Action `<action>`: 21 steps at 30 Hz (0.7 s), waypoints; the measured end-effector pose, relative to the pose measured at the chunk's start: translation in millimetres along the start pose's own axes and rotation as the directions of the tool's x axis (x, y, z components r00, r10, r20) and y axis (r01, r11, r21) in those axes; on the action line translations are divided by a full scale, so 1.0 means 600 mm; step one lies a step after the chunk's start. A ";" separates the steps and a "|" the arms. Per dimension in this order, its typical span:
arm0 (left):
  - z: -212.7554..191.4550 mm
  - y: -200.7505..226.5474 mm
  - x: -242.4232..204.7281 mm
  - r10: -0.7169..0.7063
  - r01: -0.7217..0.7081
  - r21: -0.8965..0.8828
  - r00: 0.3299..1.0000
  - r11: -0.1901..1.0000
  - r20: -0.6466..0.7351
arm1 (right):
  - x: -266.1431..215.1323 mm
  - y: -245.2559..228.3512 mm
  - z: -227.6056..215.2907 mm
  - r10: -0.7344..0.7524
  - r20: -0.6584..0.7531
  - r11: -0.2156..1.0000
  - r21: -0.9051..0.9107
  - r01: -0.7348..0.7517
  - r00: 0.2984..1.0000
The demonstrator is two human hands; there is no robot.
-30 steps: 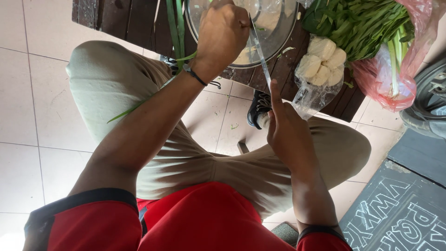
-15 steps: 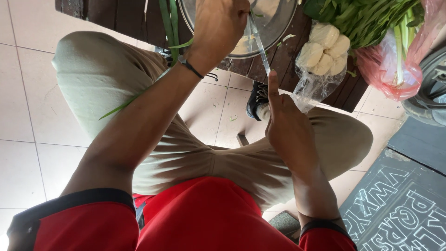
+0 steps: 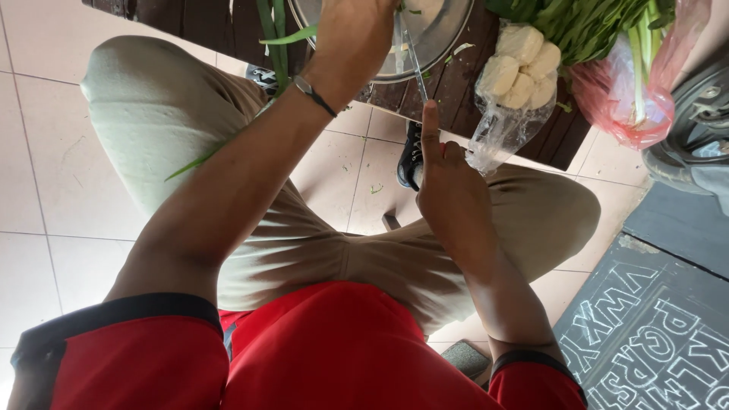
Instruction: The person cuts green onions with a knife and places the chopped pieces into a bowl.
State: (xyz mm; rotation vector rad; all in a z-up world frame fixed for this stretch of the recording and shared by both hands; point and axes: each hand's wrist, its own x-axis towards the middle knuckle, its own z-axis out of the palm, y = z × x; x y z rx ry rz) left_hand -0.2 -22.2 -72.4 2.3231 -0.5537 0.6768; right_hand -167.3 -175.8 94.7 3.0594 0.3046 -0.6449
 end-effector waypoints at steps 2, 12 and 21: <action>0.002 0.025 -0.010 -0.007 0.017 0.164 0.998 0.986 -0.061 | -0.001 0.004 -0.003 -0.015 -0.029 1.000 0.005 0.015 0.999; -0.056 0.017 -0.004 -0.077 0.109 -0.200 0.984 0.974 0.163 | -0.014 0.004 0.018 -0.071 -0.128 0.996 -0.061 0.064 0.989; -0.107 0.013 0.041 -0.144 0.150 -0.145 0.988 0.978 0.045 | -0.022 0.018 -0.017 0.045 -0.100 0.975 0.221 -0.022 0.994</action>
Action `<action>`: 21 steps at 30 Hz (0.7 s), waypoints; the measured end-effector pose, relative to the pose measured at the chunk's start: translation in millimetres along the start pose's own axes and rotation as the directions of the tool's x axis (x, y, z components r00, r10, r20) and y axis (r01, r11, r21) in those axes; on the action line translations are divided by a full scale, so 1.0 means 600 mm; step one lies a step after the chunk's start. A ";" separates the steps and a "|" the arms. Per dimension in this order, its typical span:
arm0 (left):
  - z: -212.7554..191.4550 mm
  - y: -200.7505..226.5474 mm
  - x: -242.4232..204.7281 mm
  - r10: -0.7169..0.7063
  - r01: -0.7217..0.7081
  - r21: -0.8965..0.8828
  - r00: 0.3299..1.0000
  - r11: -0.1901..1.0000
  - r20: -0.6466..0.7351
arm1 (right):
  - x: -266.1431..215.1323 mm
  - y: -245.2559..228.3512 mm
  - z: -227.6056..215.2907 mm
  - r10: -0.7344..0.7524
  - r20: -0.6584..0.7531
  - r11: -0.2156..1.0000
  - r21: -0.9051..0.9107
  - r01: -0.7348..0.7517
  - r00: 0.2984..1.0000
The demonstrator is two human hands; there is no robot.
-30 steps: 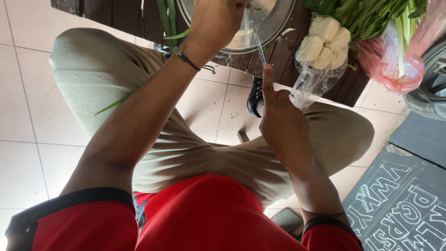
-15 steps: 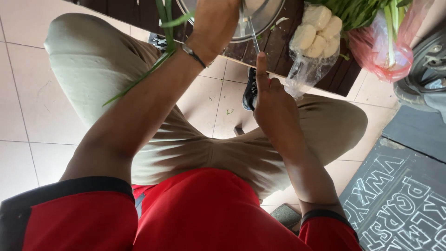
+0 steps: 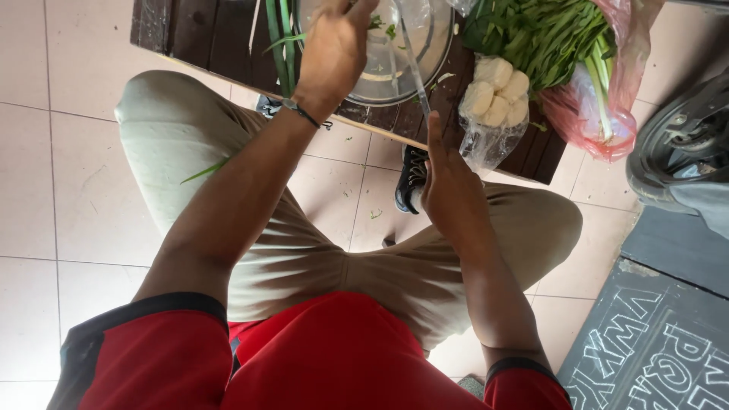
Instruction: The person cuts green onions with a knife and places the chopped pieces into a bowl.
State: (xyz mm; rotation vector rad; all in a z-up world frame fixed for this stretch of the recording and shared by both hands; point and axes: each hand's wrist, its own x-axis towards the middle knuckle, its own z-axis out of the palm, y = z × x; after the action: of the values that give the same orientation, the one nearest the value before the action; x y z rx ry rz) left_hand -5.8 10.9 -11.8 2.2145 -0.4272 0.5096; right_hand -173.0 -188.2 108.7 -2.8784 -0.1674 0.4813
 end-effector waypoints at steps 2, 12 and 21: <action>0.002 0.006 0.002 0.086 -0.083 0.081 0.996 0.993 -0.034 | 0.003 -0.004 -0.008 -0.044 -0.054 0.997 0.056 0.047 0.998; 0.025 0.005 0.006 0.138 -0.145 0.124 0.988 0.982 0.063 | 0.014 0.014 -0.019 -0.088 -0.246 0.968 0.209 0.142 0.965; 0.018 0.021 0.028 0.280 -0.249 0.183 0.945 0.951 -0.169 | 0.012 0.005 -0.026 -0.056 -0.264 0.965 0.232 0.120 0.963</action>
State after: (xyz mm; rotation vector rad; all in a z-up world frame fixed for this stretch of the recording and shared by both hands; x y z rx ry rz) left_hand 5.2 -7.7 -1.9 2.2432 -0.6026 0.9249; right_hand -161.1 -193.0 120.2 -2.6428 -0.1788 0.1014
